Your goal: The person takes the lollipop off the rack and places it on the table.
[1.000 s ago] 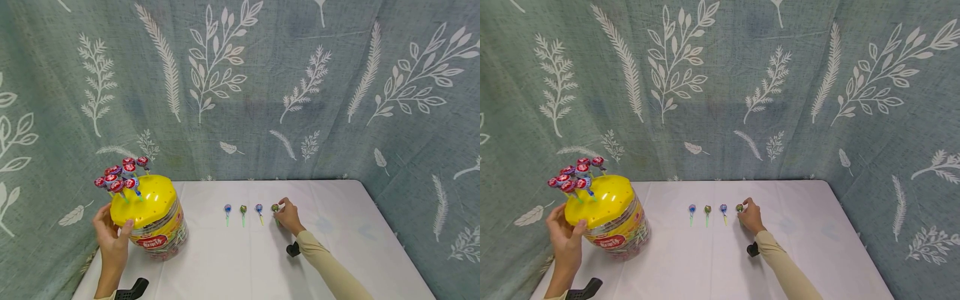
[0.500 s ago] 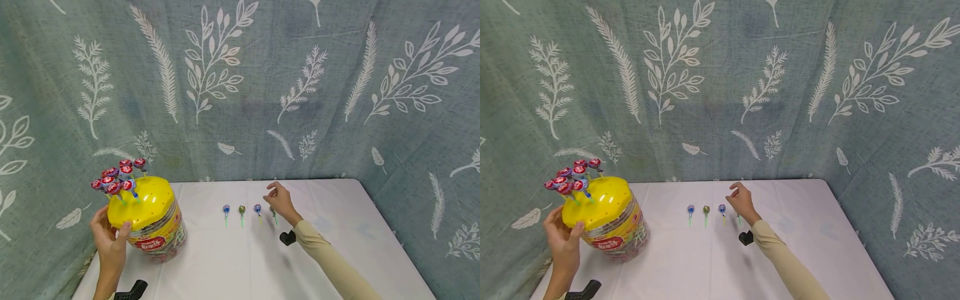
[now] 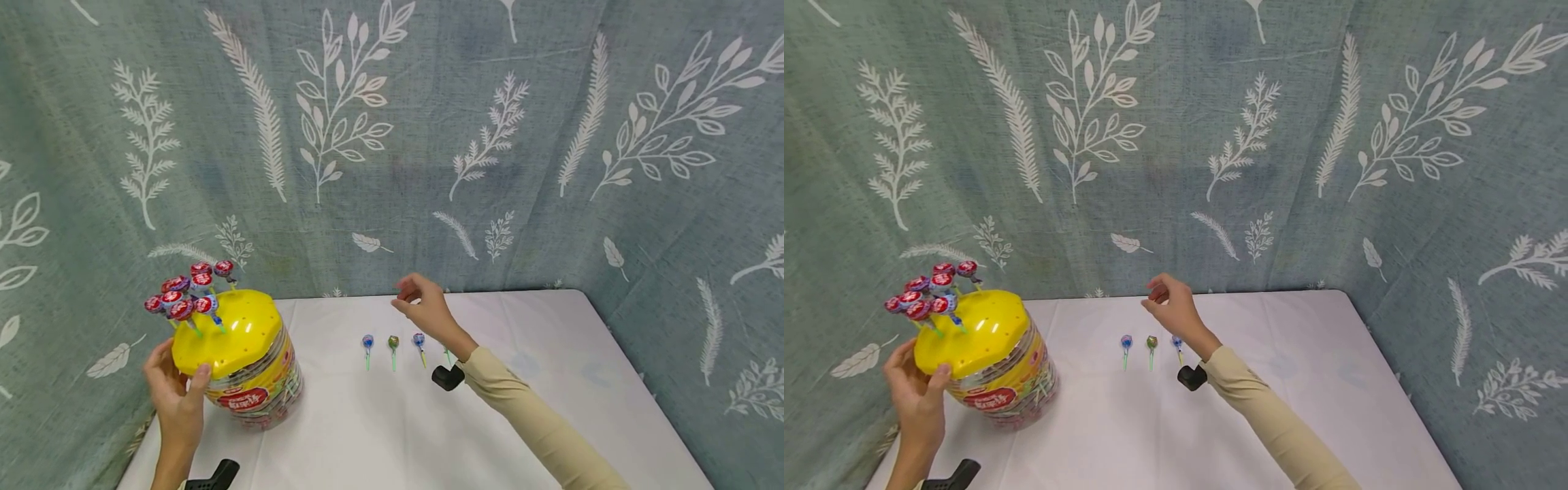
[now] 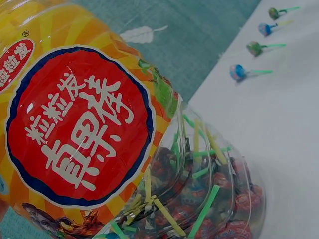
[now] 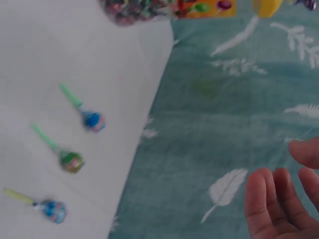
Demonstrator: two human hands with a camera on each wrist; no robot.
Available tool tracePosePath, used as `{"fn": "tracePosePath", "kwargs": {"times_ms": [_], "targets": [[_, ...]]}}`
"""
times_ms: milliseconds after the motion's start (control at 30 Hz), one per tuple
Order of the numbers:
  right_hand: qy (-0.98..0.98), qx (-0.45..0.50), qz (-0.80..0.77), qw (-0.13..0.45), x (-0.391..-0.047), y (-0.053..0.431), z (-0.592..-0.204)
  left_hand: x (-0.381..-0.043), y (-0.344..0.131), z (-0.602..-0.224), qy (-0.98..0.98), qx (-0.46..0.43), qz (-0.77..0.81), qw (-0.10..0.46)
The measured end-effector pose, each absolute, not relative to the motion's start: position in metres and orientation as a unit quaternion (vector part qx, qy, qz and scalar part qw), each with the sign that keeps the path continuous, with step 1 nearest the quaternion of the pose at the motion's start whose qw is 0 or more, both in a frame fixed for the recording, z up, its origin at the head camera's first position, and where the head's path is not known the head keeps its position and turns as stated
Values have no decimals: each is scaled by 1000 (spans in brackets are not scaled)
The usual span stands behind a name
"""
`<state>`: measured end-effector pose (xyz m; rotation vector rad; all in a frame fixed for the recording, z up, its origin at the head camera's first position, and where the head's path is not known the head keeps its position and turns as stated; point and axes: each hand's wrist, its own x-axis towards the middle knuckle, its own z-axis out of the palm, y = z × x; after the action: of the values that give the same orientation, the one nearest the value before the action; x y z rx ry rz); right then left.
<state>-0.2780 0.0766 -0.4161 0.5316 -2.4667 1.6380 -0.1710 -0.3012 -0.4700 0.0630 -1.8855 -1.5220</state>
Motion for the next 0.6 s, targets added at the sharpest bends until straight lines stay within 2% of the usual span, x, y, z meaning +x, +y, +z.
{"fn": "tracePosePath", "kwargs": {"times_ms": [200, 600], "targets": [[-810, 233, 534, 70, -269, 58, -394, -170, -301, -469, -727, 20, -592, 348], [-794, 275, 538, 58, -256, 33, -366, -171, -300, -470, -722, 21, -599, 346]]}}
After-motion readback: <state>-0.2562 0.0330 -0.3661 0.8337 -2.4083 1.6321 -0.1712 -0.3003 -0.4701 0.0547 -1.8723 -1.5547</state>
